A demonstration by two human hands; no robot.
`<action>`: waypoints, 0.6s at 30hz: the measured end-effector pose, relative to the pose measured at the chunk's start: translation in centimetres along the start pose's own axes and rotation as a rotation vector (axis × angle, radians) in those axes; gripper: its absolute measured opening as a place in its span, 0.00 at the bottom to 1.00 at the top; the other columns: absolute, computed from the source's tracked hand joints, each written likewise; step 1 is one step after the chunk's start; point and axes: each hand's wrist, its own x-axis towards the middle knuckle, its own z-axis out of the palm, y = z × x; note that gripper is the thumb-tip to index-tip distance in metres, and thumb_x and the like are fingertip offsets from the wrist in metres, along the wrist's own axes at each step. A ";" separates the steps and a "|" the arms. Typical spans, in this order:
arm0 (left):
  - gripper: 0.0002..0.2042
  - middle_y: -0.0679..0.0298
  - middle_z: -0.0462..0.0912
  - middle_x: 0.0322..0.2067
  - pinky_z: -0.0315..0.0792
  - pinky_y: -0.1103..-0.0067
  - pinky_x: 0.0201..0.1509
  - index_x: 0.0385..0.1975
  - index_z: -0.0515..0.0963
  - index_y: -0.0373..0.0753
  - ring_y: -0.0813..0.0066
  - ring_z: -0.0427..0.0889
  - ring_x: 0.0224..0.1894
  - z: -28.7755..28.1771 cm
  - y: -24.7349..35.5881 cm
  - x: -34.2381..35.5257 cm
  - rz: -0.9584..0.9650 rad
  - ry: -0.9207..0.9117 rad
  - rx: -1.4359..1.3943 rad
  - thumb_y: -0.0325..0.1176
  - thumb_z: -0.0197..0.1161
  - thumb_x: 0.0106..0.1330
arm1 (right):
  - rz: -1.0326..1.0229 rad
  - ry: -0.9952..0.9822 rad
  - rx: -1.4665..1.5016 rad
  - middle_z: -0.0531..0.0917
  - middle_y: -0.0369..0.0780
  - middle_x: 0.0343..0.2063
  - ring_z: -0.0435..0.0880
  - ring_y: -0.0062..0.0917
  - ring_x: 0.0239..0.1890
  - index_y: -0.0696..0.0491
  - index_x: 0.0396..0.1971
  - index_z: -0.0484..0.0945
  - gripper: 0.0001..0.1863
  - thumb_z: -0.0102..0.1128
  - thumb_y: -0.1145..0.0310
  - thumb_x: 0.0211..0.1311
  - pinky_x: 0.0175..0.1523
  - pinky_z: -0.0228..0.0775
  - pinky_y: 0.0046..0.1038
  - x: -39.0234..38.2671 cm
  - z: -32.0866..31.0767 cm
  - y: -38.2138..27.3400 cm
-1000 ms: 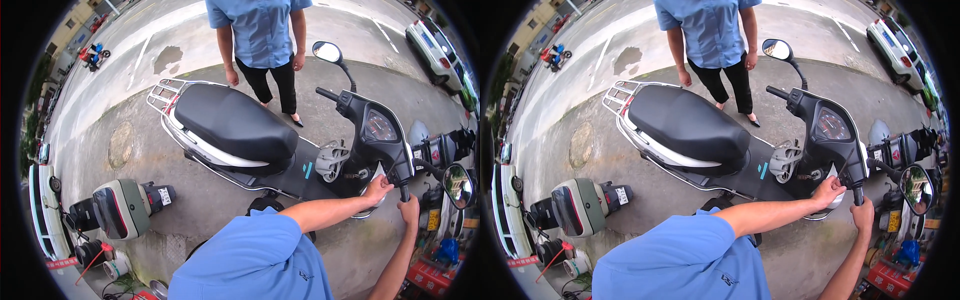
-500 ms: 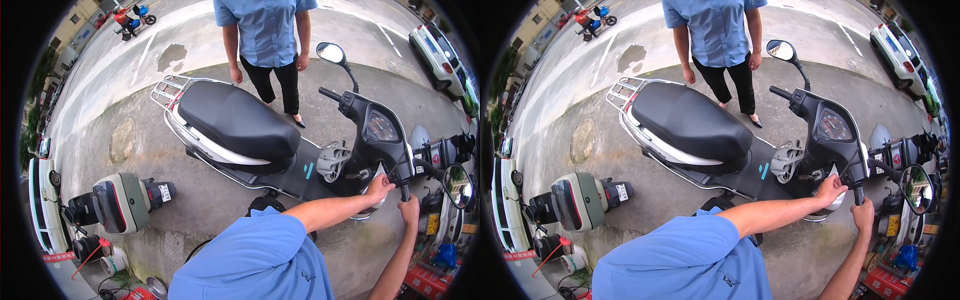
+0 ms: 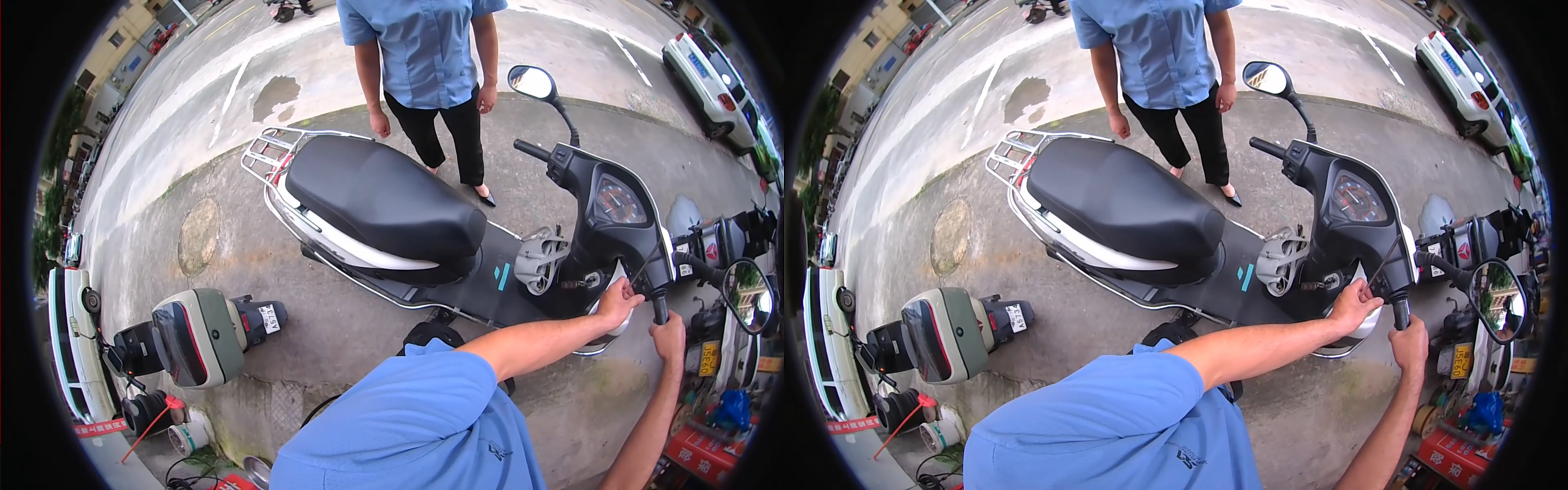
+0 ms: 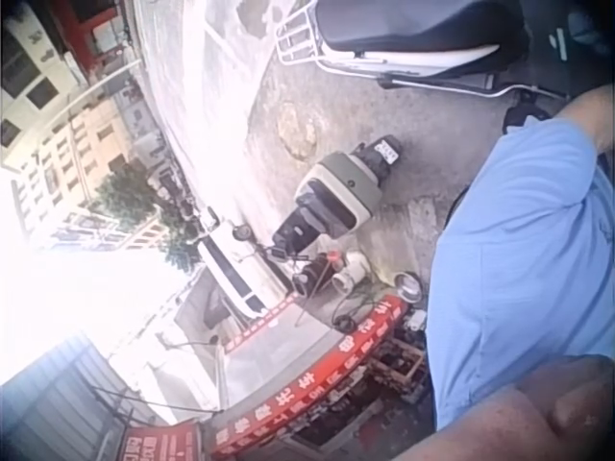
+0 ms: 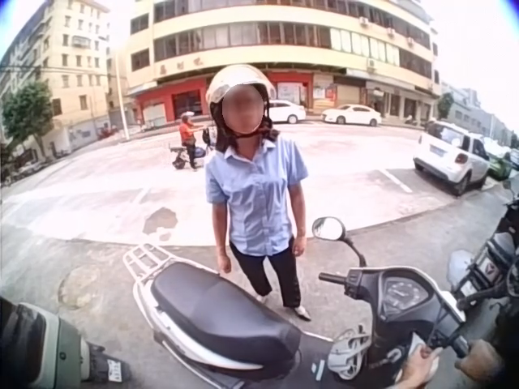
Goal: Checking and repairing a white scooter for a customer at a service bay.
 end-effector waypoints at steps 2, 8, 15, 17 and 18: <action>0.15 0.68 0.74 0.19 0.68 0.77 0.29 0.26 0.71 0.38 0.80 0.72 0.23 -0.1 0.1 0.0 -0.004 -0.002 -0.007 0.38 0.71 0.53 | 0.005 -0.001 -0.007 0.81 0.54 0.27 0.81 0.49 0.36 0.61 0.32 0.78 0.14 0.58 0.71 0.41 0.43 0.70 0.41 -0.2 -0.2 -0.5; 0.15 0.68 0.74 0.19 0.68 0.77 0.29 0.26 0.70 0.38 0.80 0.72 0.23 0.0 0.0 0.2 -0.010 0.006 0.011 0.37 0.71 0.53 | 0.018 -0.005 -0.049 0.81 0.54 0.28 0.80 0.49 0.37 0.59 0.33 0.78 0.14 0.58 0.71 0.43 0.44 0.70 0.42 -0.3 -0.1 -0.6; 0.14 0.69 0.73 0.19 0.67 0.79 0.27 0.26 0.70 0.37 0.81 0.71 0.23 0.8 -1.0 0.5 0.017 -0.021 -0.118 0.35 0.70 0.54 | 0.012 0.004 -0.084 0.81 0.54 0.29 0.80 0.50 0.38 0.59 0.35 0.78 0.16 0.58 0.70 0.43 0.45 0.70 0.43 -0.1 -0.2 0.1; 0.13 0.69 0.73 0.19 0.66 0.79 0.27 0.26 0.70 0.37 0.81 0.71 0.23 1.2 -1.1 0.4 0.020 -0.065 -0.160 0.35 0.70 0.54 | 0.022 0.023 -0.077 0.81 0.54 0.29 0.80 0.50 0.38 0.60 0.35 0.78 0.16 0.58 0.70 0.43 0.45 0.70 0.43 -0.6 -0.4 0.3; 0.13 0.68 0.74 0.20 0.67 0.79 0.28 0.27 0.71 0.37 0.81 0.72 0.24 1.2 -1.3 0.5 0.009 -0.076 -0.144 0.35 0.70 0.55 | 0.024 0.042 -0.074 0.81 0.55 0.29 0.80 0.50 0.38 0.60 0.35 0.78 0.16 0.58 0.70 0.43 0.44 0.70 0.43 -0.9 -0.6 0.2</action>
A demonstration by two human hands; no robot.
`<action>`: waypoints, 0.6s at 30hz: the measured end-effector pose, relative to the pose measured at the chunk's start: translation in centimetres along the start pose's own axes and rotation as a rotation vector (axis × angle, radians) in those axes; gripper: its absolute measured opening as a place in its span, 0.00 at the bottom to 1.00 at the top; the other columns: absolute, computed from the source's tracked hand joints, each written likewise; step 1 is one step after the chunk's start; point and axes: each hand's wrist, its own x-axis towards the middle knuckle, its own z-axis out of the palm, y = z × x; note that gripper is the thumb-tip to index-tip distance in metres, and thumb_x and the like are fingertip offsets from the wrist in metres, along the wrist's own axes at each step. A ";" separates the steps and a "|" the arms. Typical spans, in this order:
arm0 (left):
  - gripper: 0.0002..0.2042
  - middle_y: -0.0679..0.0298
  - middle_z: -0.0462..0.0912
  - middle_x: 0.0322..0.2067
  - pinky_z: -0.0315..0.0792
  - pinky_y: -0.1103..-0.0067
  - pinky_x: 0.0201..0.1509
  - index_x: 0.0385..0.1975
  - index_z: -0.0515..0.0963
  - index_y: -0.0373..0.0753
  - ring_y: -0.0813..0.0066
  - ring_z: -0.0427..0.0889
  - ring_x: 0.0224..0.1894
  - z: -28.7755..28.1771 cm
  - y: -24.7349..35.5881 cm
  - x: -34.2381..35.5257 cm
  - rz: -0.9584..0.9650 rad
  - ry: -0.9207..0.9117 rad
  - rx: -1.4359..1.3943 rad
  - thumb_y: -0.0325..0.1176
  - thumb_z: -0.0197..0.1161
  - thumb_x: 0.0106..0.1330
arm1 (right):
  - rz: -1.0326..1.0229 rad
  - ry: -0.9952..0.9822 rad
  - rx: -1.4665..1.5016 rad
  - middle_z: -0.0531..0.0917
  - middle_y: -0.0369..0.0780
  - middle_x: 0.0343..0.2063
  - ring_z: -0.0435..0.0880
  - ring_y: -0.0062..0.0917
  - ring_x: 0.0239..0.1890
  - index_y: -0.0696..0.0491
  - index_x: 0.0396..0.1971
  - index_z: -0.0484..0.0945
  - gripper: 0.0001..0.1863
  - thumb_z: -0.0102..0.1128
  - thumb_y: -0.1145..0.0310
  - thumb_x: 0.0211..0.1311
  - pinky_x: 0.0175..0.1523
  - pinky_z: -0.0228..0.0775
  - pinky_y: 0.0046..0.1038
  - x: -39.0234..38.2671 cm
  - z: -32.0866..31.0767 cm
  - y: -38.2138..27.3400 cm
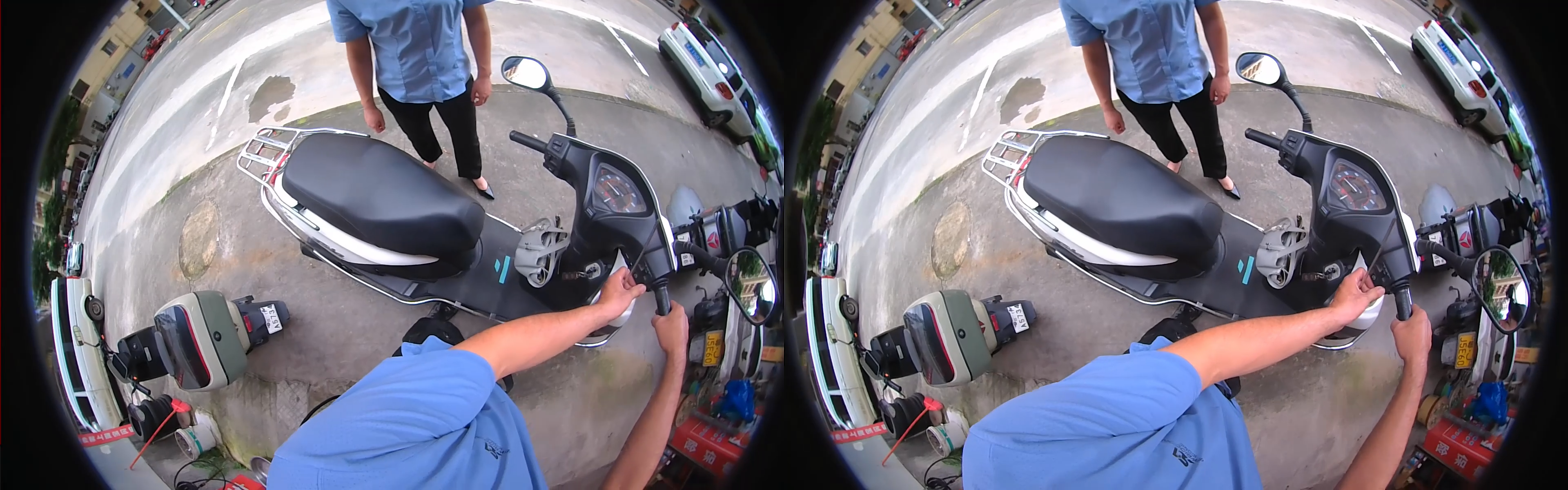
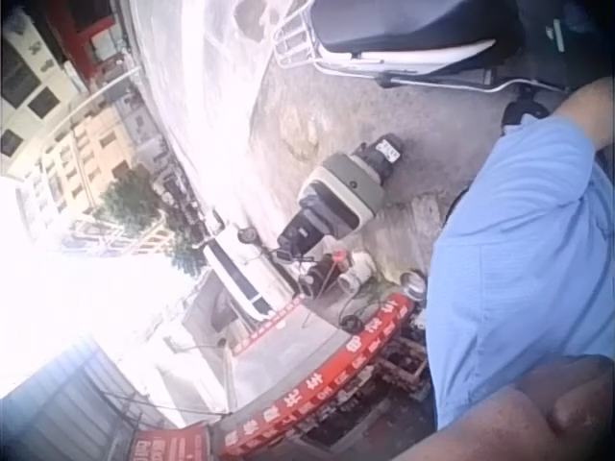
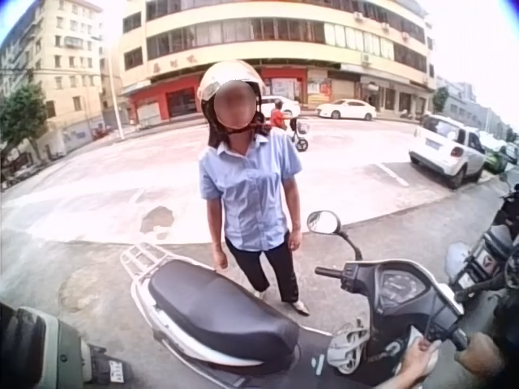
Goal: Checking and repairing a white scooter for a customer at a service bay.
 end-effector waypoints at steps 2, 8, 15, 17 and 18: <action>0.13 0.67 0.75 0.21 0.68 0.79 0.29 0.28 0.71 0.36 0.81 0.72 0.25 -0.4 0.0 0.1 -0.019 -0.010 0.026 0.35 0.69 0.55 | 0.002 -0.037 0.015 0.80 0.55 0.28 0.80 0.51 0.38 0.60 0.34 0.78 0.15 0.58 0.71 0.43 0.43 0.69 0.44 0.1 -0.1 -1.0; 0.11 0.67 0.77 0.23 0.68 0.83 0.31 0.33 0.72 0.37 0.84 0.74 0.26 -2.2 0.8 0.3 -0.052 -0.106 -0.118 0.34 0.67 0.60 | 0.059 -0.031 -0.006 0.82 0.53 0.33 0.80 0.48 0.42 0.57 0.33 0.80 0.15 0.56 0.68 0.43 0.47 0.71 0.43 0.3 -0.2 -2.3; 0.10 0.69 0.77 0.22 0.66 0.85 0.29 0.30 0.71 0.37 0.87 0.72 0.24 -1.5 1.0 0.2 -0.065 -0.118 -0.070 0.33 0.66 0.61 | 0.083 -0.036 -0.034 0.82 0.52 0.36 0.80 0.47 0.43 0.58 0.35 0.80 0.16 0.56 0.69 0.43 0.49 0.71 0.43 0.3 0.0 -1.1; 0.10 0.69 0.77 0.21 0.66 0.84 0.29 0.29 0.72 0.37 0.86 0.72 0.24 -1.2 1.0 0.0 -0.060 -0.097 -0.039 0.33 0.66 0.61 | 0.073 -0.037 -0.042 0.82 0.51 0.36 0.80 0.47 0.43 0.58 0.35 0.80 0.17 0.56 0.69 0.43 0.49 0.71 0.43 0.3 0.2 -0.9; 0.10 0.69 0.77 0.21 0.66 0.84 0.29 0.29 0.72 0.37 0.86 0.72 0.25 -1.2 1.1 0.0 -0.059 -0.082 -0.020 0.33 0.66 0.61 | 0.070 -0.036 -0.040 0.82 0.51 0.36 0.80 0.47 0.43 0.58 0.35 0.80 0.17 0.56 0.69 0.43 0.49 0.71 0.43 0.4 0.2 -1.0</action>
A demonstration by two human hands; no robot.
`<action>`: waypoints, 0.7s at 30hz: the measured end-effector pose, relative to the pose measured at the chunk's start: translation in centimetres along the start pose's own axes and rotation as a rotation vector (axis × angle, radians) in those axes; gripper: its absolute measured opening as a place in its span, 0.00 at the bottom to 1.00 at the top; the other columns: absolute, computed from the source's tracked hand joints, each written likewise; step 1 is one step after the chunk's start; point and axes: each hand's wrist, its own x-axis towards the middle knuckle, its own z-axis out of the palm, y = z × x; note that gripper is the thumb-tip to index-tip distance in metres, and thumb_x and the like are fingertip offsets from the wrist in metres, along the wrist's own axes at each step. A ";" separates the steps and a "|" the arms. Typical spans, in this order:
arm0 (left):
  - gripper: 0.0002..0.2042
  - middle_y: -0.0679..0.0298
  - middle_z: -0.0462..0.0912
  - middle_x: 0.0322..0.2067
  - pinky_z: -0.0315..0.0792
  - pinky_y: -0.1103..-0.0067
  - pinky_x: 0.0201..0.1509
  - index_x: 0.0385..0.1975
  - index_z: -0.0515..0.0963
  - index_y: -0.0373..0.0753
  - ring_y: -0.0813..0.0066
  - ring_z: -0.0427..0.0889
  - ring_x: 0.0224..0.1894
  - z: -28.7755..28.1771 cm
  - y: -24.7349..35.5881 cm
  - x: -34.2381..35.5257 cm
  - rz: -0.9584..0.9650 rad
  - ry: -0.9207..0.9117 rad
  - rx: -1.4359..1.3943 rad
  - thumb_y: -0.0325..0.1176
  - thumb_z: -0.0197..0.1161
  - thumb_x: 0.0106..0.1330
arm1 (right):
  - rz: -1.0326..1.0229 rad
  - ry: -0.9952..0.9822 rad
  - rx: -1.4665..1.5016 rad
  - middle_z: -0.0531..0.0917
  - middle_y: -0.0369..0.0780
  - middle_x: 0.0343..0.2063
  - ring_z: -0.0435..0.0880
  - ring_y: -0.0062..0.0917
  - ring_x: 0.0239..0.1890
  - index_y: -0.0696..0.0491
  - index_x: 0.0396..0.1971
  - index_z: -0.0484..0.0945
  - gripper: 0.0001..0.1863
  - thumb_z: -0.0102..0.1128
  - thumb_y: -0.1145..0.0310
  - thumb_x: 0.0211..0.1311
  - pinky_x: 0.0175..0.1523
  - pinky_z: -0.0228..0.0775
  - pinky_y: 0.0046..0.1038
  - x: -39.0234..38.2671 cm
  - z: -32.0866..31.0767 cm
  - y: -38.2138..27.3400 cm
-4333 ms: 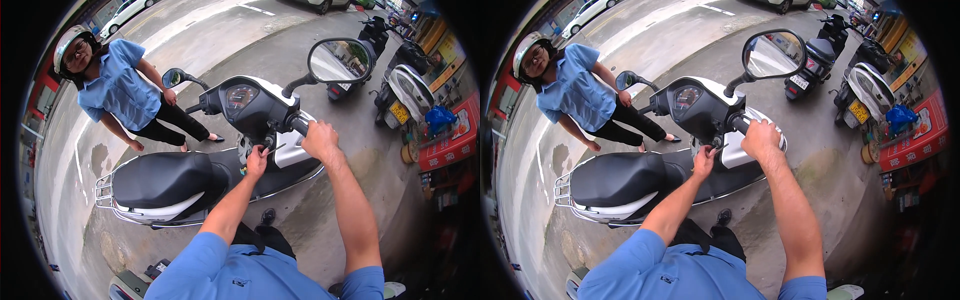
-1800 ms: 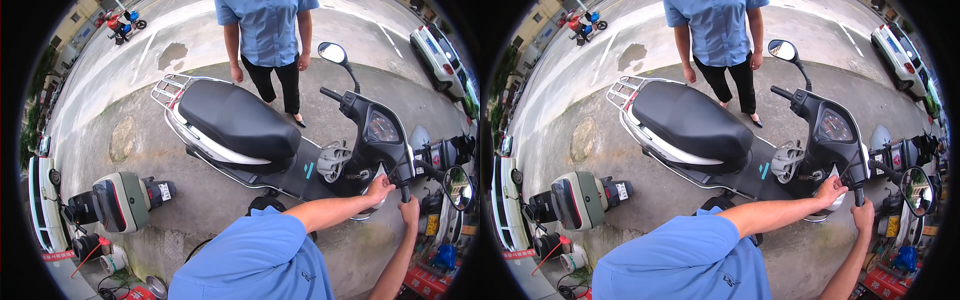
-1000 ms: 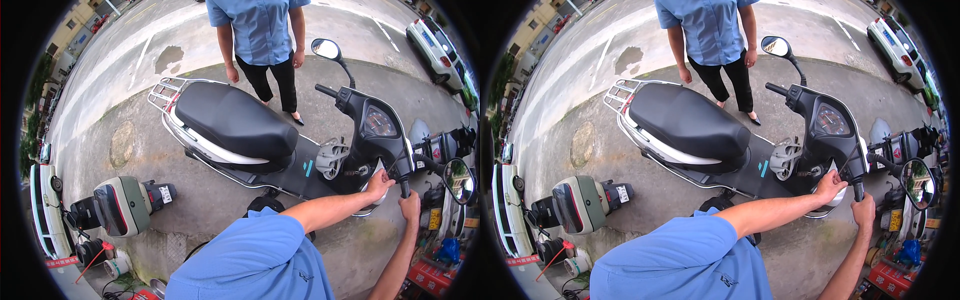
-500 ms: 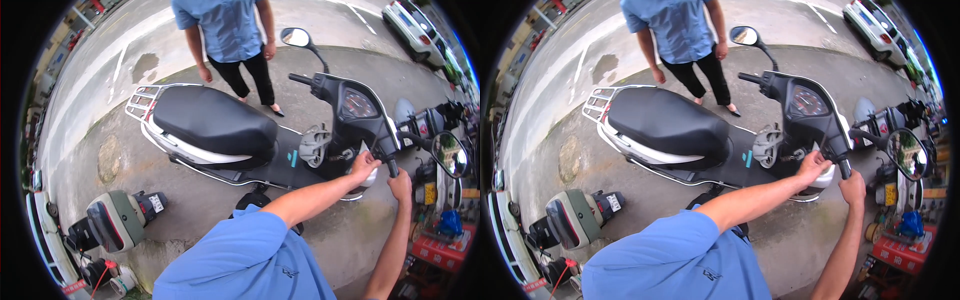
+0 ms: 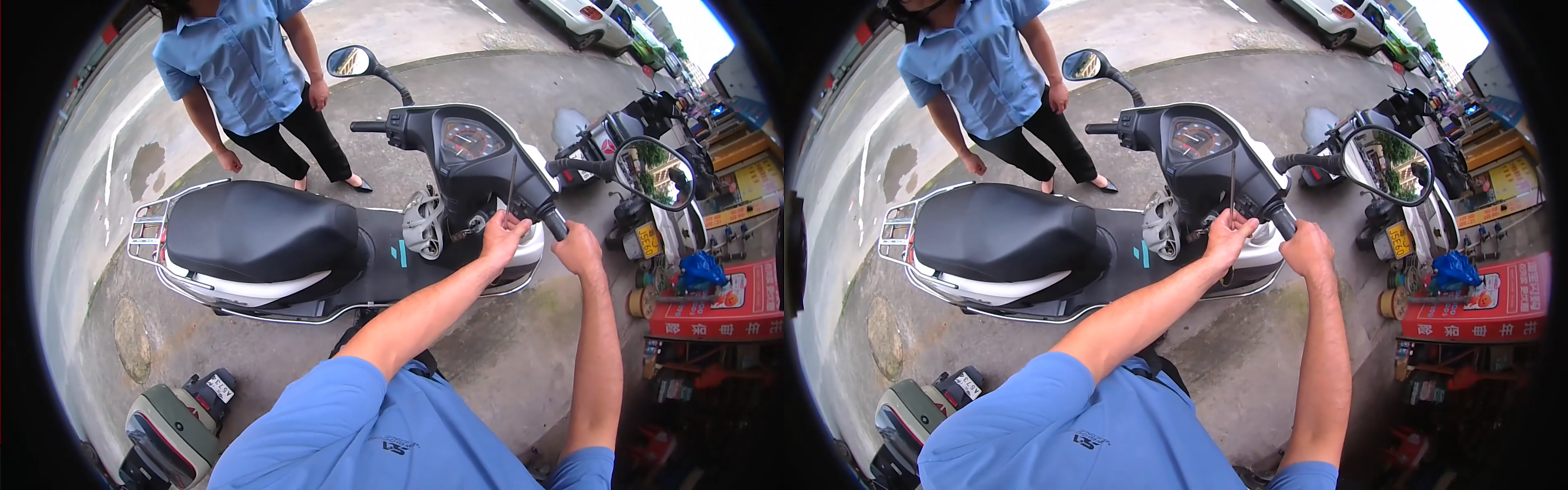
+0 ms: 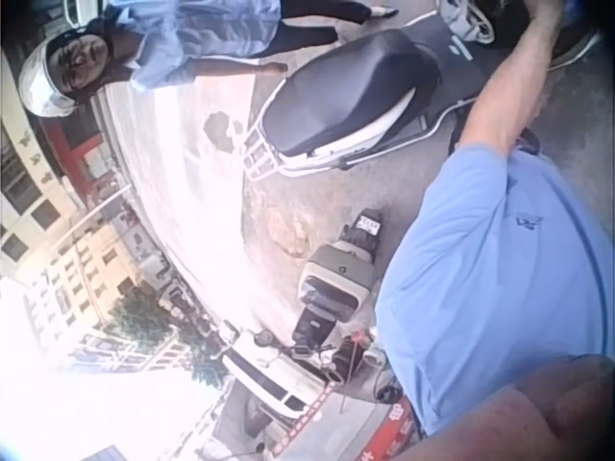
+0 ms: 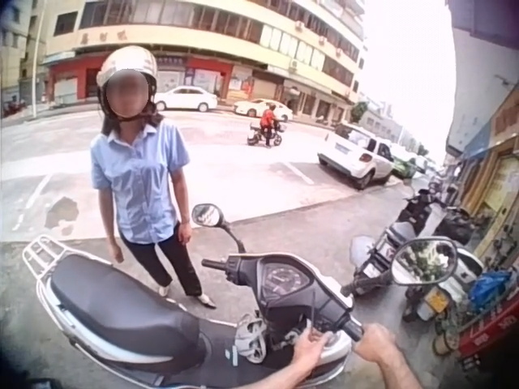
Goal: Checking and repairing a white scooter for a customer at a service bay.
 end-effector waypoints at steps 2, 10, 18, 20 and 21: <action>0.10 0.69 0.77 0.22 0.66 0.83 0.30 0.28 0.72 0.37 0.85 0.72 0.25 0.0 0.0 0.0 0.002 0.012 0.006 0.34 0.67 0.60 | 0.011 -0.006 -0.001 0.82 0.51 0.37 0.80 0.47 0.44 0.58 0.36 0.80 0.16 0.56 0.70 0.43 0.50 0.71 0.43 0.0 0.0 -0.1; 0.10 0.68 0.77 0.23 0.67 0.83 0.31 0.30 0.71 0.37 0.84 0.73 0.26 -0.1 0.2 0.0 -0.011 -0.025 -0.020 0.34 0.66 0.62 | 0.018 -0.001 0.004 0.82 0.50 0.37 0.79 0.46 0.45 0.58 0.36 0.80 0.17 0.55 0.70 0.43 0.50 0.71 0.43 -0.2 -0.3 -0.3; 0.11 0.69 0.76 0.22 0.66 0.84 0.32 0.30 0.71 0.38 0.85 0.72 0.26 -1.0 0.0 0.1 0.001 -0.106 -0.081 0.36 0.65 0.63 | 0.021 -0.027 0.012 0.82 0.50 0.37 0.79 0.45 0.44 0.57 0.35 0.80 0.16 0.55 0.70 0.43 0.50 0.71 0.43 -0.1 -0.5 -0.6; 0.11 0.70 0.77 0.21 0.64 0.85 0.32 0.29 0.71 0.38 0.86 0.72 0.25 -1.1 0.3 -0.1 -0.086 -0.103 -0.112 0.38 0.64 0.64 | 0.037 -0.007 0.015 0.82 0.50 0.37 0.79 0.46 0.44 0.57 0.36 0.80 0.16 0.55 0.70 0.43 0.50 0.71 0.43 -0.3 -0.4 -0.5; 0.11 0.70 0.77 0.21 0.64 0.85 0.32 0.29 0.71 0.38 0.86 0.72 0.25 -1.1 0.5 -0.1 -0.088 -0.105 -0.109 0.38 0.64 0.64 | 0.040 -0.007 0.017 0.82 0.50 0.37 0.79 0.46 0.44 0.57 0.36 0.80 0.16 0.55 0.70 0.43 0.50 0.71 0.43 -0.3 -0.3 -0.4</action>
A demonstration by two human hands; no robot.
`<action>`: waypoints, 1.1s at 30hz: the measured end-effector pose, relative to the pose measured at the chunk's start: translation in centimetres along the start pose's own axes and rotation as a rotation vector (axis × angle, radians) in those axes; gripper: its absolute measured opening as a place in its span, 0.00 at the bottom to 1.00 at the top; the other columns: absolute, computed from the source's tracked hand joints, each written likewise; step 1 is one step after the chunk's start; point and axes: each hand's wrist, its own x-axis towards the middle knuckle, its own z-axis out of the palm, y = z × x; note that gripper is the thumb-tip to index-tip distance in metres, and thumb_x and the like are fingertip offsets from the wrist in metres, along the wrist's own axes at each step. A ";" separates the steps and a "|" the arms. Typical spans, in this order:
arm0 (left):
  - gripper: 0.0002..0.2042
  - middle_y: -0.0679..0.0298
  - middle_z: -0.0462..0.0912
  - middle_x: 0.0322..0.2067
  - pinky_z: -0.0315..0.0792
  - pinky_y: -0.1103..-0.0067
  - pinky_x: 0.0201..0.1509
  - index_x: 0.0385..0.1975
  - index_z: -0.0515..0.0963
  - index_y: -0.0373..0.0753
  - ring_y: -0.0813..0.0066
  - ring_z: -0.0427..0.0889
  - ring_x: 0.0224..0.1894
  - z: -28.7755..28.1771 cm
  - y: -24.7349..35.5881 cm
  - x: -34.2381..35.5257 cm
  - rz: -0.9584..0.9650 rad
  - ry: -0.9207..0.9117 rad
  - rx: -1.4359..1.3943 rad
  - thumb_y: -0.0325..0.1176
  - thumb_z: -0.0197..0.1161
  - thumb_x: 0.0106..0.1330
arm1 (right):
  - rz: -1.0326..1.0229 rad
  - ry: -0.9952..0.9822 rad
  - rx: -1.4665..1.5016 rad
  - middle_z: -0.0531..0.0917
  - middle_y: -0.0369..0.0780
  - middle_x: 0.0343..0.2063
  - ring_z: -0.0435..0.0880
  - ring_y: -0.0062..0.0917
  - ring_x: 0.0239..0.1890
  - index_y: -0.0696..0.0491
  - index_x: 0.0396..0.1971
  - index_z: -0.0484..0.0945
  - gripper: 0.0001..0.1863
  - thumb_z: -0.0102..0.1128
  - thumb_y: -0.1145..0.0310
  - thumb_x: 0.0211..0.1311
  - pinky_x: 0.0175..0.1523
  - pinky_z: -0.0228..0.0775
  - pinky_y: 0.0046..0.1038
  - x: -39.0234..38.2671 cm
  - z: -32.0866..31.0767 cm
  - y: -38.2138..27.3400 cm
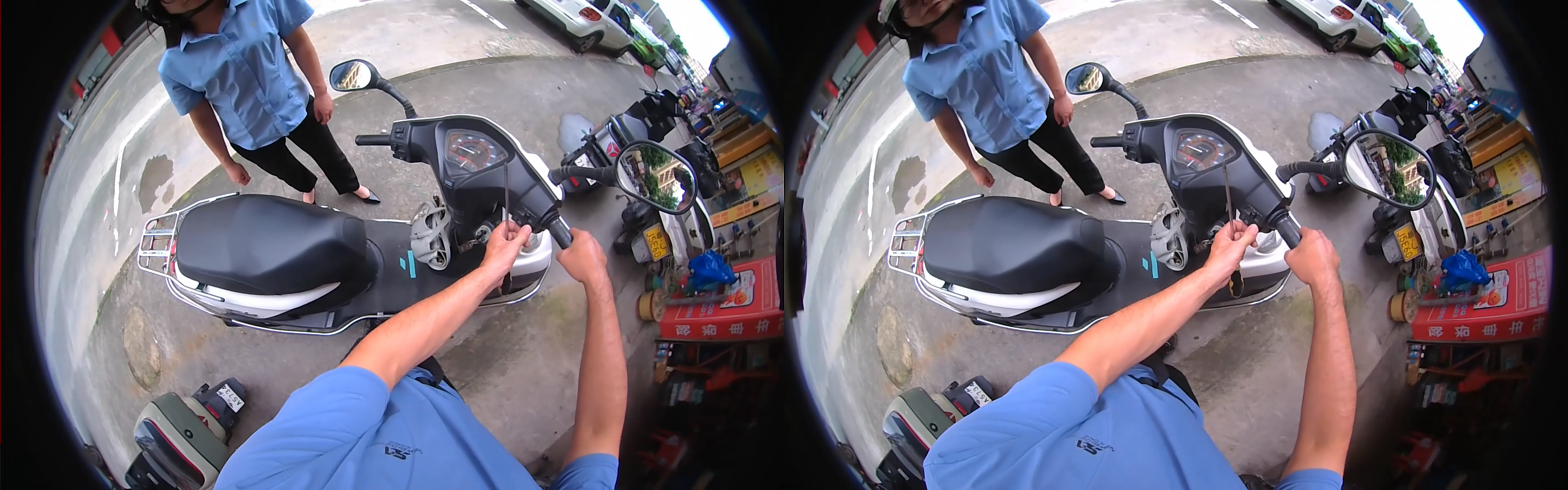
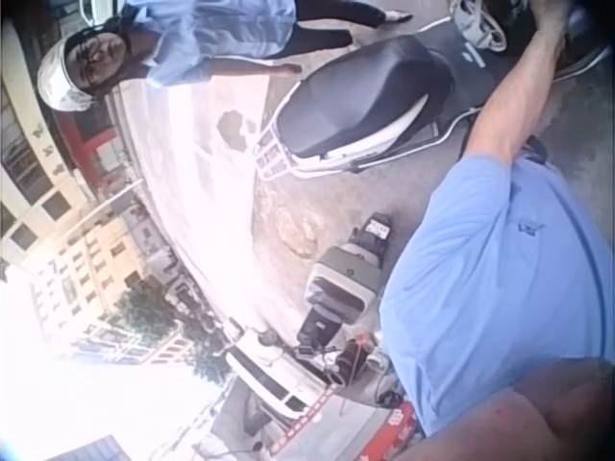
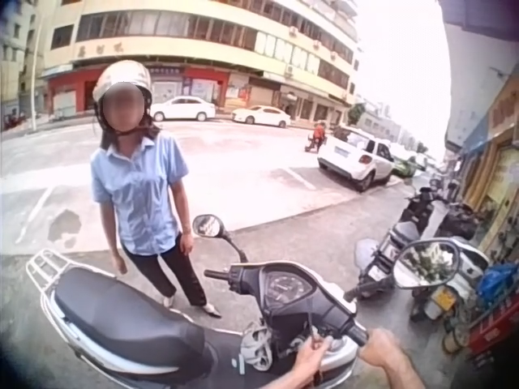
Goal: Checking and repairing a white scooter for a customer at a service bay.
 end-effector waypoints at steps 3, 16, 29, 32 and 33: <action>0.11 0.70 0.77 0.20 0.63 0.86 0.30 0.29 0.70 0.38 0.87 0.72 0.24 0.3 -0.3 0.4 0.063 0.038 0.008 0.38 0.64 0.64 | -0.014 0.023 -0.007 0.81 0.51 0.37 0.79 0.46 0.44 0.57 0.36 0.80 0.16 0.55 0.71 0.43 0.50 0.71 0.43 0.1 0.0 -0.1; 0.10 0.70 0.74 0.19 0.64 0.84 0.28 0.27 0.69 0.38 0.85 0.71 0.23 1.2 -1.5 0.7 0.128 0.141 0.081 0.33 0.63 0.64 | -0.048 0.033 -0.007 0.80 0.52 0.39 0.78 0.48 0.44 0.58 0.37 0.79 0.16 0.55 0.71 0.45 0.51 0.71 0.44 0.2 0.5 0.3; 0.10 0.69 0.74 0.19 0.65 0.82 0.28 0.28 0.69 0.38 0.84 0.70 0.23 1.5 -1.4 0.6 0.152 0.163 0.124 0.33 0.63 0.64 | -0.025 0.033 -0.023 0.79 0.51 0.41 0.78 0.47 0.46 0.56 0.39 0.79 0.17 0.56 0.70 0.45 0.52 0.70 0.44 -0.1 0.2 0.0; 0.10 0.69 0.73 0.19 0.65 0.82 0.28 0.28 0.69 0.38 0.84 0.70 0.23 1.5 -1.6 0.7 0.152 0.166 0.120 0.33 0.63 0.64 | -0.018 0.018 -0.032 0.79 0.51 0.42 0.78 0.47 0.47 0.56 0.40 0.79 0.17 0.56 0.70 0.45 0.52 0.70 0.44 -0.1 0.1 0.0; 0.10 0.69 0.73 0.19 0.65 0.82 0.28 0.28 0.69 0.38 0.84 0.70 0.23 1.5 -1.7 0.7 0.152 0.166 0.113 0.33 0.63 0.64 | -0.018 0.018 -0.030 0.79 0.51 0.42 0.78 0.47 0.47 0.56 0.40 0.79 0.17 0.56 0.70 0.45 0.52 0.70 0.44 -0.1 0.1 0.1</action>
